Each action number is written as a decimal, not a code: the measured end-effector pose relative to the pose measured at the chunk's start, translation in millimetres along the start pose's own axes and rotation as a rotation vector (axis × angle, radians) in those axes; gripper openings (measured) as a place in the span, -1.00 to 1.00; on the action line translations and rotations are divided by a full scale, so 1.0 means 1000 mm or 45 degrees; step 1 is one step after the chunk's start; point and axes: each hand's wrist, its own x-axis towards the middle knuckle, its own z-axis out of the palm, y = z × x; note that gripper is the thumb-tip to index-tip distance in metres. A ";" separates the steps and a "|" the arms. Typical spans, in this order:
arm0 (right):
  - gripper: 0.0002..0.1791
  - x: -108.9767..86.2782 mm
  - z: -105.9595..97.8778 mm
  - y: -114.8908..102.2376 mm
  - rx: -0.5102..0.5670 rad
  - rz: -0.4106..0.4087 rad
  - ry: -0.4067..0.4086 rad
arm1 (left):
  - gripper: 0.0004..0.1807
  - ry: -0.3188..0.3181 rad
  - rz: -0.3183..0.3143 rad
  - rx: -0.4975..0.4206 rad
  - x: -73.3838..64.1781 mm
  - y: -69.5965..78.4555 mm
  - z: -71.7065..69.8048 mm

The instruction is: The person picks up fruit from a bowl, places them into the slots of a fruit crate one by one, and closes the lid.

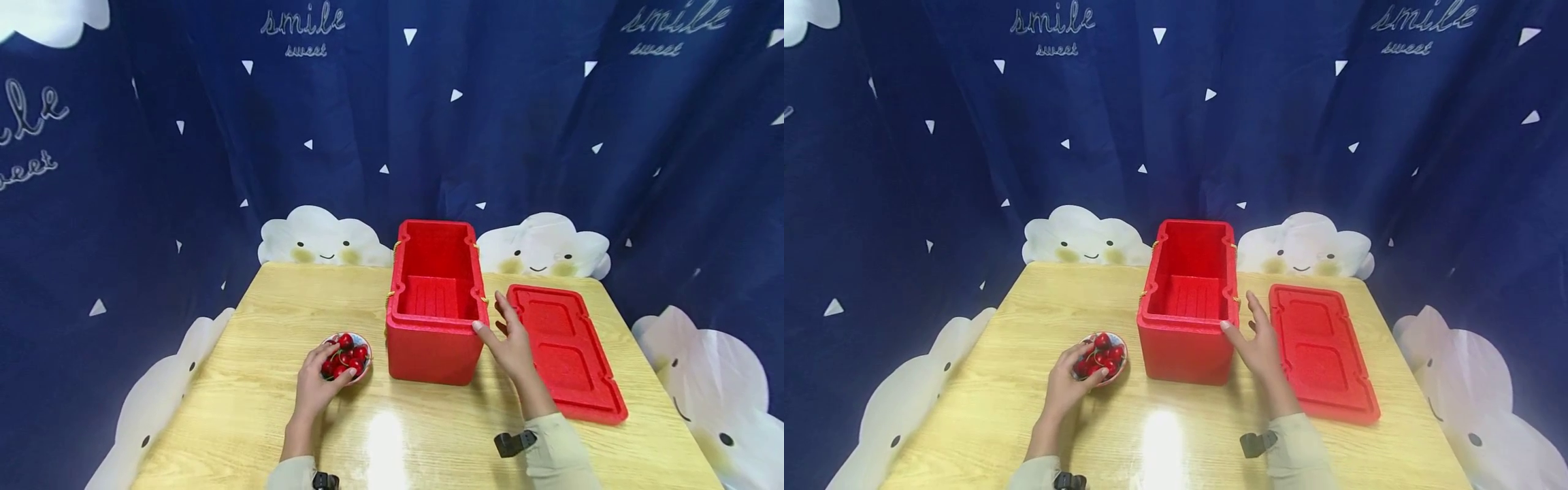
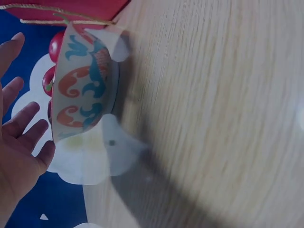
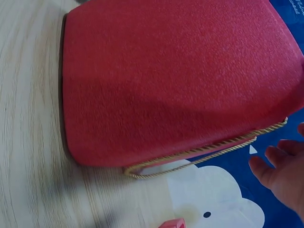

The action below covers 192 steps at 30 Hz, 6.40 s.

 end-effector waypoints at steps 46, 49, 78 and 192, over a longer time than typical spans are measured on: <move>0.19 0.016 0.024 0.014 -0.033 0.238 -0.212 | -0.45 -0.081 -0.111 0.327 -0.009 -0.004 0.019; 0.16 0.014 0.025 0.014 -0.039 0.214 -0.185 | -0.49 -0.058 -0.086 0.316 -0.007 -0.004 0.020; 0.27 0.022 0.016 0.016 -0.076 0.161 -0.196 | -0.61 0.033 -0.161 0.033 -0.010 0.012 0.015; 0.16 0.019 0.019 0.013 0.117 0.280 -0.185 | -0.61 -0.044 0.065 -0.417 0.068 0.149 0.018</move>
